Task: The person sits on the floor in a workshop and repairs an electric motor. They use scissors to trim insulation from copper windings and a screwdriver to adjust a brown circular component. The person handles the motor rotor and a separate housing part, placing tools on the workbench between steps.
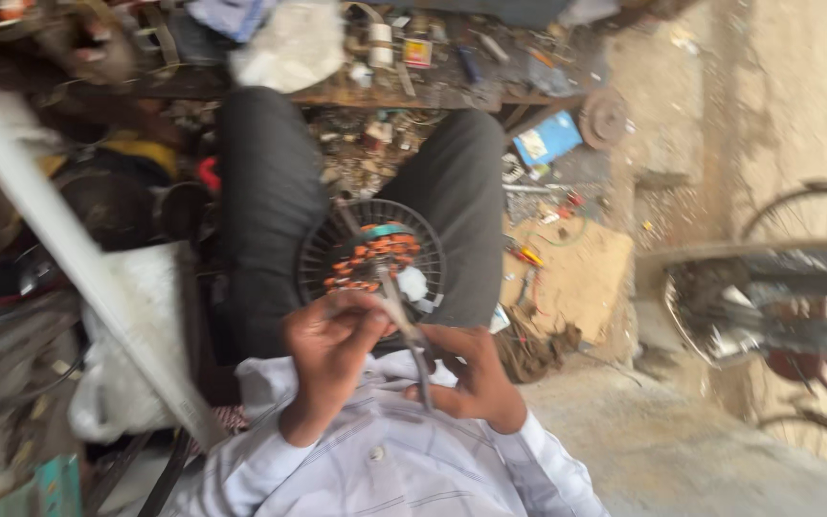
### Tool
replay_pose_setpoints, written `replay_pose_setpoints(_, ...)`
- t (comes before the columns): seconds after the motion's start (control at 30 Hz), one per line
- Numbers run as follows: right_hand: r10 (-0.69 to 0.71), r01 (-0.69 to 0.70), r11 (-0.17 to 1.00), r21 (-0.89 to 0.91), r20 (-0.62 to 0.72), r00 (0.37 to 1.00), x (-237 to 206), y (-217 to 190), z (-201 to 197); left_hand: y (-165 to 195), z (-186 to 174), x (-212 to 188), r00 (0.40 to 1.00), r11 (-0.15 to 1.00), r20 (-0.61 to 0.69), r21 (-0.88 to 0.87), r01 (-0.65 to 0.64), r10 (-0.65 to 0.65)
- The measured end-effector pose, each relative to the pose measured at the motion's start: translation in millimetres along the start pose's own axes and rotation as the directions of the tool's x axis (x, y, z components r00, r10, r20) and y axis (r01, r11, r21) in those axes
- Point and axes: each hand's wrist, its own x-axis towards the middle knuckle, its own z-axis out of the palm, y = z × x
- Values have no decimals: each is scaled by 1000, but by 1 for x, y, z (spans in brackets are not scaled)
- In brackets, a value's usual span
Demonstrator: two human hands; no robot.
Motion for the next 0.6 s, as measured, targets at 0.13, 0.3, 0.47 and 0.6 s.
replay_pose_setpoints(0.13,130,-119,976,-181,52,990,-11,-2,-13,-1,0,-6,998,991,-34,121,56,-52)
replay_pose_setpoints(0.3,3,-3,993,-117,-1,1000,-12,-5,-22,-4,4,-8,997,992,-51,113,64,-58)
replay_pose_setpoints(0.47,56,-58,995,-81,-26,998,-28,8,-25,-5,9,-8,994,983,-51,151,103,-97)
replay_pose_setpoints(0.6,117,-117,985,127,7,993,-39,20,-16,-6,10,-7,992,979,-20,164,123,-121)
